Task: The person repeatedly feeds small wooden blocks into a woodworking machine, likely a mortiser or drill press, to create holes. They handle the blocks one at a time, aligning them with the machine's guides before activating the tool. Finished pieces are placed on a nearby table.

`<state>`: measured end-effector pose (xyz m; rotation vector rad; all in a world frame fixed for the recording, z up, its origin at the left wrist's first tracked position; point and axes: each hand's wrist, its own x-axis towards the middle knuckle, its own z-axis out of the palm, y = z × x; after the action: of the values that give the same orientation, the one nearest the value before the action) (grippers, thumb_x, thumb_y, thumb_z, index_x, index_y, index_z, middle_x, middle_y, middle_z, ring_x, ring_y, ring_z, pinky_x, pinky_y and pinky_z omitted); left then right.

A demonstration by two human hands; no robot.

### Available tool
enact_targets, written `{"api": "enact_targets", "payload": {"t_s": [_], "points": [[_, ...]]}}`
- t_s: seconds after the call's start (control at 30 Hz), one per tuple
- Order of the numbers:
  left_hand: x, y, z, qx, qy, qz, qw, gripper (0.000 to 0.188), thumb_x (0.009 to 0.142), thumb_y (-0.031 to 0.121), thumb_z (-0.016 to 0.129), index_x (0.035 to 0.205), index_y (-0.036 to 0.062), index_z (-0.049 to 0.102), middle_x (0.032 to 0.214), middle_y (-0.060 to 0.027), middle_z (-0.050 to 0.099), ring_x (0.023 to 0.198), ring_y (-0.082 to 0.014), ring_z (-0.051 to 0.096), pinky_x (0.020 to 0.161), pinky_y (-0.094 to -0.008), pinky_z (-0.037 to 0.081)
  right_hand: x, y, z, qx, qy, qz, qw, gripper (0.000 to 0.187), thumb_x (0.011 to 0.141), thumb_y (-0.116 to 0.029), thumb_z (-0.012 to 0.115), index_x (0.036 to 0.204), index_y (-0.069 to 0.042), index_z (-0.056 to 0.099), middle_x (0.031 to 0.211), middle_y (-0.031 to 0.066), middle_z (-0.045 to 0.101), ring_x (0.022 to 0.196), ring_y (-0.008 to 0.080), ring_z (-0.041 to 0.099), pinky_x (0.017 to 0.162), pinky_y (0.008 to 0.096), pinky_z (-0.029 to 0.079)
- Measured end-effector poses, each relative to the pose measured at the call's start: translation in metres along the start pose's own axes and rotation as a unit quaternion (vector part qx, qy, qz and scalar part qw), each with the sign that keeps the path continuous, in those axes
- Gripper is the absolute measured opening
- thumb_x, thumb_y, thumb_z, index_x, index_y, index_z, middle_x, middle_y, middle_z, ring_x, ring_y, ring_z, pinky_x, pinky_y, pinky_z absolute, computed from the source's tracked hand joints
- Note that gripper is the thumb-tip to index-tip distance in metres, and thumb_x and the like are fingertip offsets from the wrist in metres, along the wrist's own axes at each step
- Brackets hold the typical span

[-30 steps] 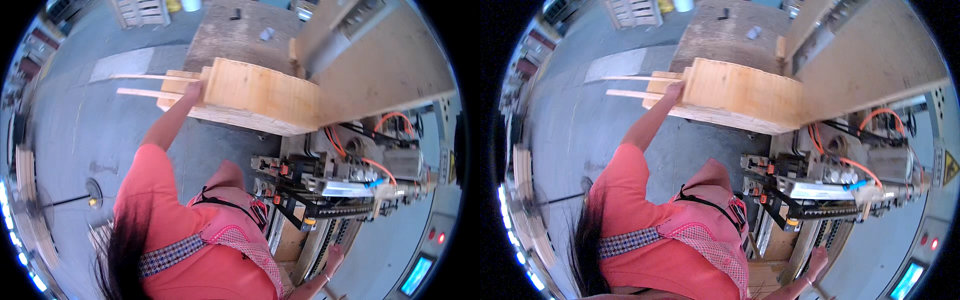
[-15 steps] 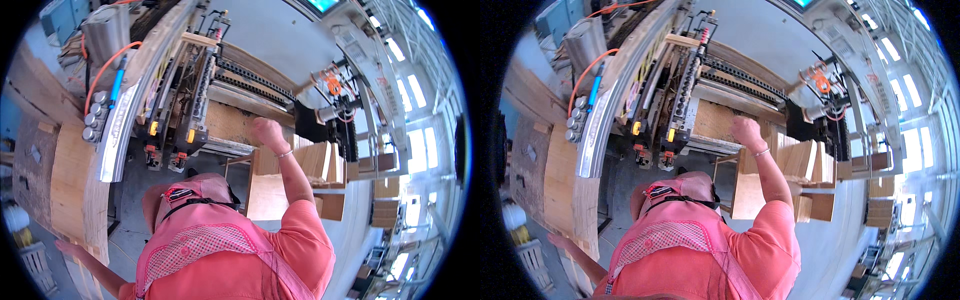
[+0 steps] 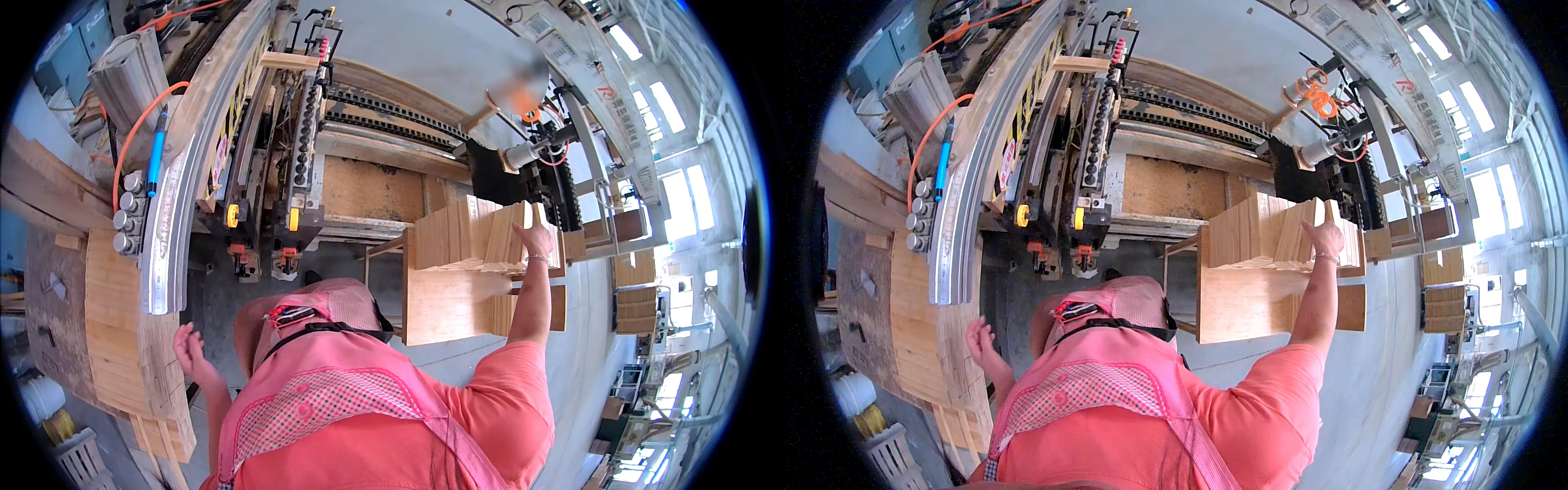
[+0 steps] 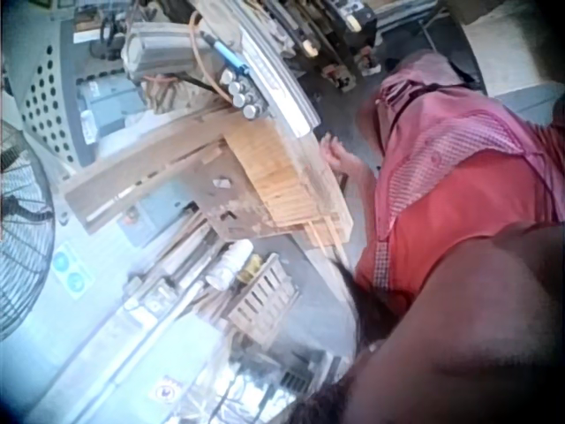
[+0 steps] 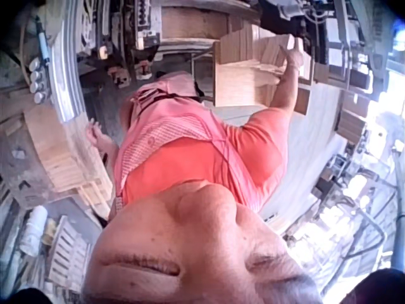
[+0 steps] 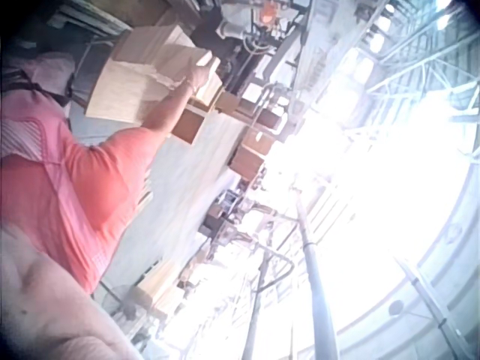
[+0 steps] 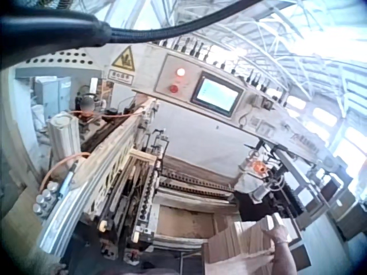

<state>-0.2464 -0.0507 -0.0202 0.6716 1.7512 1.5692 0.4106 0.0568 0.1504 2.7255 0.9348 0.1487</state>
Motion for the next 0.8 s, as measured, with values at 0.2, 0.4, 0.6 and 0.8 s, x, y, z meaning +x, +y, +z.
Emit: {"api": "enact_targets", "payload": {"t_s": [0.2, 0.4, 0.6, 0.8], "points": [[0.007, -0.008, 0.031, -0.042, -0.115, -0.026, 0.992, 0.028, 0.089, 0.010, 0.048, 0.117, 0.0063, 0.048, 0.115, -0.0043, 0.054, 0.095, -0.0114, 0.050, 0.082, -0.0247, 0.037, 0.008, 0.018, 0.016, 0.043, 0.007, -0.003, 0.999, 0.063, 0.061, -0.055, 0.066, 0.090, 0.001, 0.066, 0.093, 0.0196, 0.064, 0.090, 0.0307, 0.062, 0.079, 0.0394, 0.049], [0.011, -0.014, 0.043, -0.034, -0.140, -0.040, 0.989, 0.028, 0.087, 0.005, 0.049, 0.116, 0.0045, 0.049, 0.114, -0.0050, 0.053, 0.096, -0.0113, 0.050, 0.084, -0.0244, 0.038, -0.009, -0.007, -0.022, 0.028, 0.053, -0.020, 0.998, 0.052, 0.064, -0.047, 0.066, 0.084, 0.001, 0.066, 0.087, 0.0215, 0.064, 0.083, 0.0333, 0.063, 0.074, 0.0400, 0.050], [0.007, -0.002, 0.089, -0.026, -0.181, -0.052, 0.982, 0.022, 0.087, 0.010, 0.051, 0.108, 0.0062, 0.055, 0.107, -0.0016, 0.058, 0.093, -0.0100, 0.053, 0.077, -0.0238, 0.040, 0.009, -0.109, -0.026, 0.132, 0.020, -0.322, 0.937, 0.037, 0.057, -0.036, 0.071, 0.075, -0.005, 0.064, 0.077, 0.0159, 0.063, 0.077, 0.0318, 0.061, 0.070, 0.0409, 0.048], [0.016, 0.014, 0.164, -0.076, -0.204, -0.089, 0.972, 0.020, 0.086, 0.008, 0.050, 0.106, 0.0050, 0.056, 0.106, -0.0026, 0.058, 0.093, -0.0104, 0.053, 0.078, -0.0237, 0.041, 0.033, -0.313, -0.032, 0.204, 0.038, -0.556, 0.805, 0.034, 0.061, -0.031, 0.071, 0.073, -0.002, 0.058, 0.076, 0.0180, 0.058, 0.076, 0.0343, 0.058, 0.069, 0.0414, 0.045]]}}
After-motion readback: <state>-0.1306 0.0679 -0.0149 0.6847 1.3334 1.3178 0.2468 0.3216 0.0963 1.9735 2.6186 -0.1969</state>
